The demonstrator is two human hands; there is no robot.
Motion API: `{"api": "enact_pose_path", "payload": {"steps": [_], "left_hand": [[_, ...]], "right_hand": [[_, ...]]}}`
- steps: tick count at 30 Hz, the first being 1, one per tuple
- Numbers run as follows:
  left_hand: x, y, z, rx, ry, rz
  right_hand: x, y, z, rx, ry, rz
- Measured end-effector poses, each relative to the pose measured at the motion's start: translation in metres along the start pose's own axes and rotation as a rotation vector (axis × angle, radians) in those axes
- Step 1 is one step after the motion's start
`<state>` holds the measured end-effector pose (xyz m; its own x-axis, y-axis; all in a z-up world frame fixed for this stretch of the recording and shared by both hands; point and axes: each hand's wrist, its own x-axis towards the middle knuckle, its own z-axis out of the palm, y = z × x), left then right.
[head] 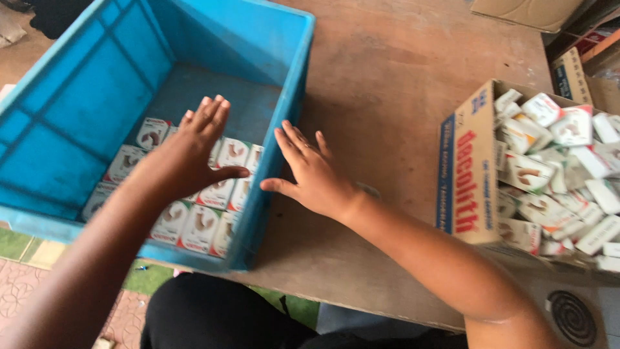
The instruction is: The person cleans small product boxes with a cloth, organizes them into rows inside a blue crate, and then transfers more boxes from a larger cardboard container.
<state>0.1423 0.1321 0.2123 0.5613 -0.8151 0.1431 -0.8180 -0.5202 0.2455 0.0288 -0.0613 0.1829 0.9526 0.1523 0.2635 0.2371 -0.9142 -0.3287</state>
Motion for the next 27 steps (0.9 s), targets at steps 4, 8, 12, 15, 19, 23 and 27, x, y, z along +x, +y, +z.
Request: {"api": "enact_pose_path", "payload": {"steps": [4,8,12,15,19,23,27], "left_hand": [[-0.021,0.076,0.023,-0.042,0.055,0.051],[-0.029,0.144,0.082,0.002,0.127,0.179],[-0.019,0.166,0.172,0.009,-0.033,0.152],[-0.008,0.185,0.204,-0.092,-0.164,0.173],[0.027,0.216,0.199,-0.088,-0.175,0.224],[0.068,0.256,0.186,-0.140,-0.105,0.308],[0.112,0.293,0.188,-0.181,0.016,0.447]], "right_hand": [[-0.068,0.024,-0.012,0.034,-0.051,0.050],[-0.147,0.075,0.023,-0.042,0.017,0.129],[-0.205,0.105,0.039,-0.063,-0.063,0.193],[-0.232,0.118,0.035,0.019,-0.093,0.277],[-0.249,0.127,0.004,-0.051,-0.005,0.270],[-0.258,0.145,-0.043,-0.167,0.136,0.228],[-0.276,0.174,-0.091,-0.257,0.174,0.280]]}}
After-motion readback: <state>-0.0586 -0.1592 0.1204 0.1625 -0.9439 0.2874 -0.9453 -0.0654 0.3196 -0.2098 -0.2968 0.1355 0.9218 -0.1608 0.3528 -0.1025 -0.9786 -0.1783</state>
